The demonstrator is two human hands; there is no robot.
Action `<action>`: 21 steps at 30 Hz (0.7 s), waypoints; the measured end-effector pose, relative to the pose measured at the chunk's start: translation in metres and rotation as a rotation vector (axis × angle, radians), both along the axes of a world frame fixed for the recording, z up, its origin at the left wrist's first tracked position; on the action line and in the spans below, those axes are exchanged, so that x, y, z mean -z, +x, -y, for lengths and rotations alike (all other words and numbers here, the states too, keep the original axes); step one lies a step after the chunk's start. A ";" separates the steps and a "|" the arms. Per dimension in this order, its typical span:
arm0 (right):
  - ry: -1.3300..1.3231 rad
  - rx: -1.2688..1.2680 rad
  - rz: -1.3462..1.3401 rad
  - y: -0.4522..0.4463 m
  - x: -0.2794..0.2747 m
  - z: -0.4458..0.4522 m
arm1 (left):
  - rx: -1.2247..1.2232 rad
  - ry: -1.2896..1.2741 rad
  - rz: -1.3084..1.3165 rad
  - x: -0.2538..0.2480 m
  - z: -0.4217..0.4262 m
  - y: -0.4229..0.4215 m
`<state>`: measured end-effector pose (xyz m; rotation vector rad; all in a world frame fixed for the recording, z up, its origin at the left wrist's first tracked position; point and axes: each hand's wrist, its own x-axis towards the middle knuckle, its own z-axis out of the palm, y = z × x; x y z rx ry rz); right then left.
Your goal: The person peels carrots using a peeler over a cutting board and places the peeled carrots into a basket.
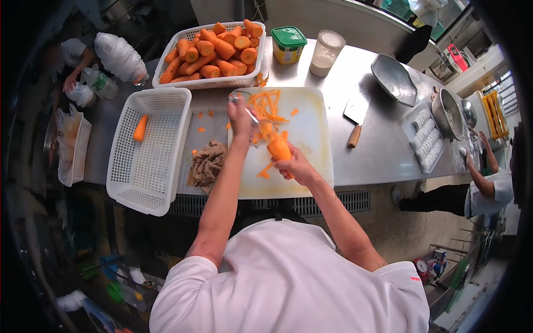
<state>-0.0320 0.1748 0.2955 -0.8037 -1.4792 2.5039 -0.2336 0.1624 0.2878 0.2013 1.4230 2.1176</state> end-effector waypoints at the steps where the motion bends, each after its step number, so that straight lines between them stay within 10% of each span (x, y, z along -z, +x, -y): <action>1: 0.028 0.004 0.022 0.000 0.003 0.003 | 0.077 -0.026 0.015 -0.005 0.002 0.016; 21: 1.040 0.044 0.341 -0.013 0.015 0.000 | -0.121 -0.350 -0.246 0.011 -0.003 -0.030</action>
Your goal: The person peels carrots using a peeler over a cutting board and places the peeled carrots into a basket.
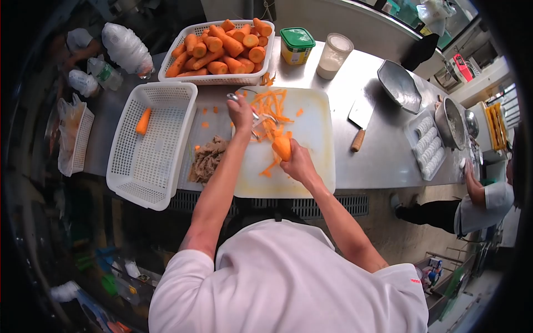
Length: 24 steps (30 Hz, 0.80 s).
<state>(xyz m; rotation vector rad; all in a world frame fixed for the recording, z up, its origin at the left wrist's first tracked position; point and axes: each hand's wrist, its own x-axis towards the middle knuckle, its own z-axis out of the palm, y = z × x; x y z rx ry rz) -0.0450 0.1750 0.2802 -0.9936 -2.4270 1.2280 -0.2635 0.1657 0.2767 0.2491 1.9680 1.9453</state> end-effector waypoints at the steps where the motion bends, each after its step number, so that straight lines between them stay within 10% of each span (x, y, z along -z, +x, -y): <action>1: 0.034 0.011 0.004 0.001 0.000 0.002 | 0.070 0.123 0.002 0.002 -0.003 0.019; 8: -0.040 0.036 -0.035 0.005 -0.015 -0.002 | -0.114 -0.102 -0.019 0.011 0.002 -0.028; 10: -0.876 0.086 -0.394 0.007 -0.019 -0.001 | -0.096 -0.018 -0.053 -0.001 0.005 -0.006; 21: -0.353 -0.018 -0.023 -0.004 -0.004 0.001 | 0.228 -0.010 -0.105 -0.005 -0.001 0.046; 24: -0.135 -0.002 -0.035 -0.005 -0.001 -0.001 | -0.002 -0.042 -0.004 0.013 -0.012 0.007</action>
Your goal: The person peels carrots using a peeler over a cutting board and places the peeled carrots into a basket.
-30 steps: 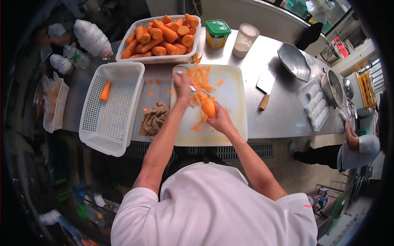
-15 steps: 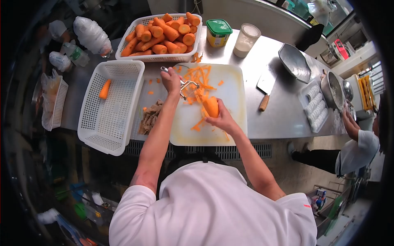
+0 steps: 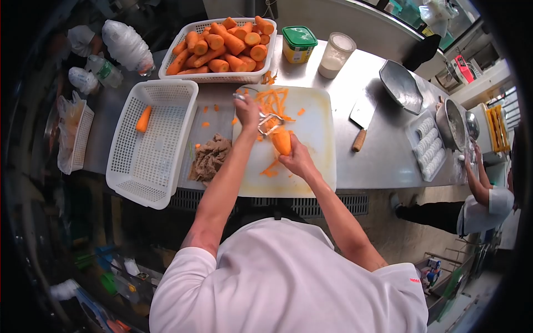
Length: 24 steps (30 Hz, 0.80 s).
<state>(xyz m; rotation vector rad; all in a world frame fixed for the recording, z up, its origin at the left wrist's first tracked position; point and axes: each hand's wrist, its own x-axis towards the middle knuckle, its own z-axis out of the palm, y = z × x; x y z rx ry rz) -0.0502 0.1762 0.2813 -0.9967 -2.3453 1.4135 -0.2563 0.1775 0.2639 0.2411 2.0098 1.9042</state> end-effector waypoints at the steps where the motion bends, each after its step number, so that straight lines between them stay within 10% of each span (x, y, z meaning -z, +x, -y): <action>1: 0.068 -0.003 -0.046 0.002 -0.002 -0.003 | -0.044 -0.017 -0.019 0.004 0.001 -0.010; 4: 0.069 -0.001 0.147 -0.001 -0.003 -0.003 | 0.195 0.113 -0.048 -0.021 0.001 0.035; 8: 0.147 0.006 0.053 0.012 0.009 -0.003 | -0.142 -0.047 -0.140 0.032 -0.012 -0.025; 13: -0.825 0.077 -0.338 0.022 -0.026 -0.005 | 0.000 0.145 -0.028 -0.026 0.006 0.004; 24: -0.279 0.016 -0.018 0.009 0.002 -0.001 | 0.190 0.063 -0.150 -0.003 -0.010 0.037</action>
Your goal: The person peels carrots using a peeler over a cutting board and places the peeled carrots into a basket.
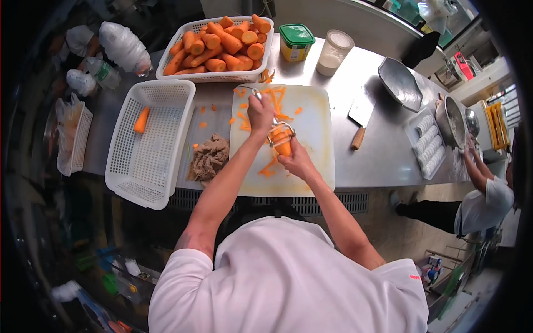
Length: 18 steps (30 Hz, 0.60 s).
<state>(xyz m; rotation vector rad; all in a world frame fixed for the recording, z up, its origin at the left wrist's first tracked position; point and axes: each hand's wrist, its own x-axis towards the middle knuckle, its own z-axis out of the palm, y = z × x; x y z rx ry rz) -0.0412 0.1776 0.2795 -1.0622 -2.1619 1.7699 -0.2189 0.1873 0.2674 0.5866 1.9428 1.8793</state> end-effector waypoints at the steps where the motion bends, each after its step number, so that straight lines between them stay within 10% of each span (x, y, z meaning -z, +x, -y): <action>1: 0.084 -0.004 0.058 -0.003 0.002 -0.003 | -0.069 -0.029 0.035 0.018 -0.005 -0.020; 18: 0.614 0.024 0.086 0.008 -0.009 0.005 | -0.275 -0.033 0.082 -0.005 -0.002 -0.029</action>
